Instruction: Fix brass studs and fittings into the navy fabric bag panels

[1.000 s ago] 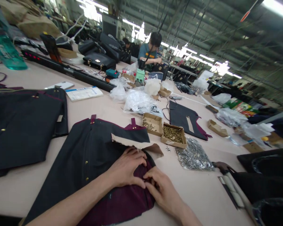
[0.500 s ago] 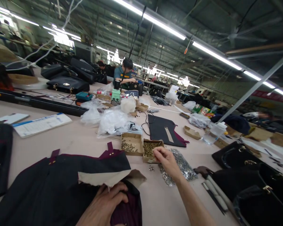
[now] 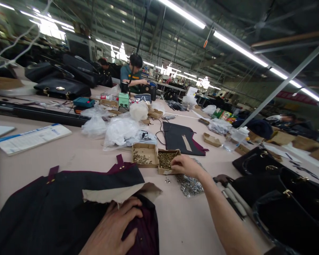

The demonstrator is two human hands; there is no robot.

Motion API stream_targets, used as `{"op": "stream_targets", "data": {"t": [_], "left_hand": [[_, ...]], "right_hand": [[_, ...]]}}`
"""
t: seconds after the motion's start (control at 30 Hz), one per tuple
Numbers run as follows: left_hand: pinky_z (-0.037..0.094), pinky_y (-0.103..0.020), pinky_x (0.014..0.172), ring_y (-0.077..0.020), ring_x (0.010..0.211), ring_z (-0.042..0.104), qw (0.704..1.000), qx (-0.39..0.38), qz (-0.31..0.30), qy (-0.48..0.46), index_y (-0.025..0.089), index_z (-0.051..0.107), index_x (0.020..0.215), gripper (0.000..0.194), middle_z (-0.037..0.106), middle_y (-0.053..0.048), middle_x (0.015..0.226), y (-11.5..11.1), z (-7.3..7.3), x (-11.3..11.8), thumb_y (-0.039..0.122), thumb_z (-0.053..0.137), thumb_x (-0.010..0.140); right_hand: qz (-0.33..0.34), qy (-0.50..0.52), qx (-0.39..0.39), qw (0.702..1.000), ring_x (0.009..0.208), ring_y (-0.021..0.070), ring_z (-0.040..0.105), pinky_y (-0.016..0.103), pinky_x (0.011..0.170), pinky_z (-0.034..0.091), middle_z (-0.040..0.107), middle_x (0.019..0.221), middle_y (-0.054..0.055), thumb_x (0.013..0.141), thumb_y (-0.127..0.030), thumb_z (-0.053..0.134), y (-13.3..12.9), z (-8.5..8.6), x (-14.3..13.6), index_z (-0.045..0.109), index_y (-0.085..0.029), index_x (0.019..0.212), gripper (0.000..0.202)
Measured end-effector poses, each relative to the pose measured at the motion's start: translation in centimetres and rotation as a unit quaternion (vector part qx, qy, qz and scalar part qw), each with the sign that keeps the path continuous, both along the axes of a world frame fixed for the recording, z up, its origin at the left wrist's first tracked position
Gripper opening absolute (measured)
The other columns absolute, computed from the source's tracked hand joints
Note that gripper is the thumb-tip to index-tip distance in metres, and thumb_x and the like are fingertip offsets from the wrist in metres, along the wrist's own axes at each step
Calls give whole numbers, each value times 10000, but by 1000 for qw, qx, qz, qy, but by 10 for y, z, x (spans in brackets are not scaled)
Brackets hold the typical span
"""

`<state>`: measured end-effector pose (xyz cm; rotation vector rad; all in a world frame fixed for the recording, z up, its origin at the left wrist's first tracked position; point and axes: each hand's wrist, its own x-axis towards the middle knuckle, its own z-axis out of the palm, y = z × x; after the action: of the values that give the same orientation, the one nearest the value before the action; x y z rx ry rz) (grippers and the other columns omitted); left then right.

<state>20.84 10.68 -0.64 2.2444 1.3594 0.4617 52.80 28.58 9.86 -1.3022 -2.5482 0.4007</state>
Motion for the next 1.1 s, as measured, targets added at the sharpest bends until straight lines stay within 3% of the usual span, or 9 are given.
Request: {"op": "stream_targets", "data": {"t": [0.07,0.2,0.37,0.57,0.67,0.77,0.83,0.97,1.1], "left_hand": [[289,-674,1221,-307,1473,428,1000,6,-4,3,396,622,1212,343,505,18,1557,0,-1,0,264,526,910],[346,-625,1203,-288,1464,439,999,40,-8,1,390,626,1208,347,529,22,1534,2,-2,1,240,502,920],[386,-578,1183,-281,1442,462,998,68,-19,0,389,639,1189,344,567,37,1489,6,-3,2,229,516,911],[375,-565,1182,-270,1437,457,996,86,-13,1,385,649,1168,330,572,35,1477,5,-9,1,226,527,905],[363,-568,1187,-263,1436,455,996,90,-13,-2,387,646,1161,322,572,40,1472,4,-10,2,230,525,908],[347,-581,1192,-276,1424,466,995,95,-13,-7,368,657,1145,315,586,19,1456,4,-9,2,219,534,896],[338,-591,1194,-284,1416,472,995,98,-13,-9,360,660,1140,316,594,9,1449,4,-8,2,214,538,888],[348,-578,1189,-270,1412,471,996,92,-9,-14,367,657,1121,313,595,29,1445,3,-5,2,211,534,880],[327,-580,1203,-255,1422,457,996,85,-6,-15,377,650,1103,317,589,57,1447,2,-6,3,200,530,869]], "right_hand": [[34,-18,-27,999,853,162,682,253,792,471,766,937,1,915,-203,702,-13,4,4,773,-211,958,84],[2,-77,-16,997,831,177,664,269,764,460,748,914,10,858,-189,750,-33,4,19,778,-214,958,108],[-56,-139,22,988,1037,254,649,322,856,492,635,1252,99,765,-398,873,-56,-21,29,705,-207,1206,509],[-177,-114,121,970,977,211,636,296,786,488,585,1202,84,918,-102,564,-75,-60,35,634,-206,1179,289],[-146,-51,145,977,1005,194,621,297,850,498,579,1179,75,907,-9,481,-81,-67,41,659,-205,1079,316],[-68,-8,159,985,1152,215,586,334,997,490,571,1247,82,900,-35,549,-90,-68,43,695,-204,974,236],[-52,-29,172,983,1283,266,526,410,1104,450,556,1330,102,910,-85,593,-97,-70,41,731,-211,1021,218],[-107,-90,208,968,1435,355,390,558,1205,353,519,1449,144,958,-190,592,-108,-84,31,735,-214,1202,284],[-153,-60,197,967,1447,360,376,572,1191,376,493,1475,168,971,-265,591,-108,-101,29,696,-196,1256,312]]}}
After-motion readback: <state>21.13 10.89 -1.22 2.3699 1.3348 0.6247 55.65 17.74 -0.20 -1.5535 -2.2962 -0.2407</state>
